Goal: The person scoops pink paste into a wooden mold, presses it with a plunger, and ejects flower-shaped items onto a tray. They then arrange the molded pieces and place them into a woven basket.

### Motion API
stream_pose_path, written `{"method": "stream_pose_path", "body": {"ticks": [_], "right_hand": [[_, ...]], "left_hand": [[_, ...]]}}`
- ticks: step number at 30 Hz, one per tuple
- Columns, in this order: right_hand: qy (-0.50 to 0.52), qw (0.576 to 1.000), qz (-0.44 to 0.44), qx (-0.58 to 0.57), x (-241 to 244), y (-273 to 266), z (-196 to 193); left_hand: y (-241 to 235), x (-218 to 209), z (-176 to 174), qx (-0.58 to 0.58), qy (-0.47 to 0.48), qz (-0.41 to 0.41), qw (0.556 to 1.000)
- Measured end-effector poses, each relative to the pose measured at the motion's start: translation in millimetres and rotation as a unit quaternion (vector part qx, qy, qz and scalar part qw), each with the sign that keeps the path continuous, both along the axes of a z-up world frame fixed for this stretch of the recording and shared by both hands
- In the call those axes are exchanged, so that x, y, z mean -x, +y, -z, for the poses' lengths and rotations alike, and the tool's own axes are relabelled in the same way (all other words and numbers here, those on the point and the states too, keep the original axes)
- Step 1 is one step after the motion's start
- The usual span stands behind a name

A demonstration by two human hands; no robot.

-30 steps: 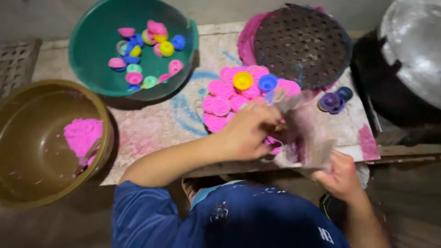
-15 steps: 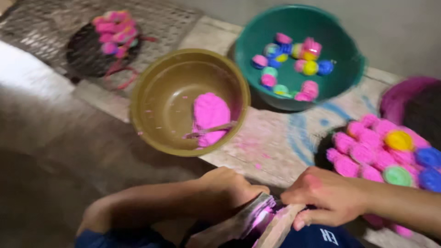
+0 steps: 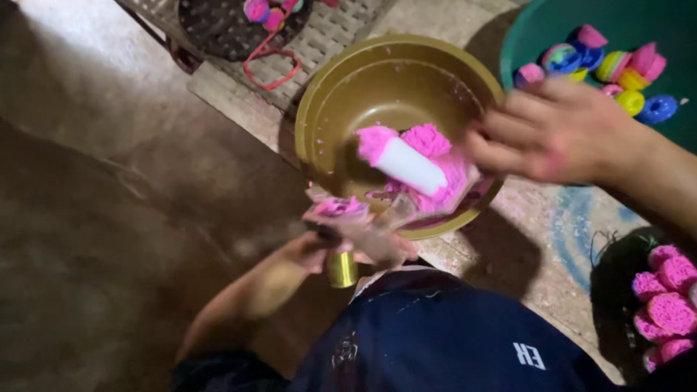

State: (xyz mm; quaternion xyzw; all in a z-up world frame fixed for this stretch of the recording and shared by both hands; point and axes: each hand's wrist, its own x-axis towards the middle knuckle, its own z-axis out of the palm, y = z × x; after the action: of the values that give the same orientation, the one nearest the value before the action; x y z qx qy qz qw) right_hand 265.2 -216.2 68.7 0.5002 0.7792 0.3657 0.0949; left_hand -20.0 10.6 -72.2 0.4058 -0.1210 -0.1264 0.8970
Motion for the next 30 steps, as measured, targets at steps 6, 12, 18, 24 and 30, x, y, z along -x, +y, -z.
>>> {"method": "stream_pose_path", "body": {"ticks": [6, 12, 18, 24, 30], "right_hand": [[0.360, 0.911, 0.201, 0.037, 29.6, 53.1, 110.1], [0.361, 0.772, 0.354, 0.385, 45.8, 66.1, 215.6], [0.445, 0.753, 0.362, 0.321, 17.1, 112.6, 203.5], [0.320, 0.809, 0.325, 0.370, 28.7, 99.3, 209.2], [0.159, 0.842, 0.293, 0.424, 42.4, 75.2, 225.7]], "left_hand": [[0.3, -20.2, 112.7, -0.349, 0.072, -0.433, 0.828], [-10.7, -63.0, 137.3, -0.528, -0.032, -0.584, 0.616], [-30.9, -70.0, 89.0, -0.497, -0.051, -0.644, 0.579], [-28.7, -68.5, 71.7, -0.503, -0.043, -0.656, 0.560], [-23.8, -74.1, 87.6, -0.518, -0.040, -0.646, 0.560]]}}
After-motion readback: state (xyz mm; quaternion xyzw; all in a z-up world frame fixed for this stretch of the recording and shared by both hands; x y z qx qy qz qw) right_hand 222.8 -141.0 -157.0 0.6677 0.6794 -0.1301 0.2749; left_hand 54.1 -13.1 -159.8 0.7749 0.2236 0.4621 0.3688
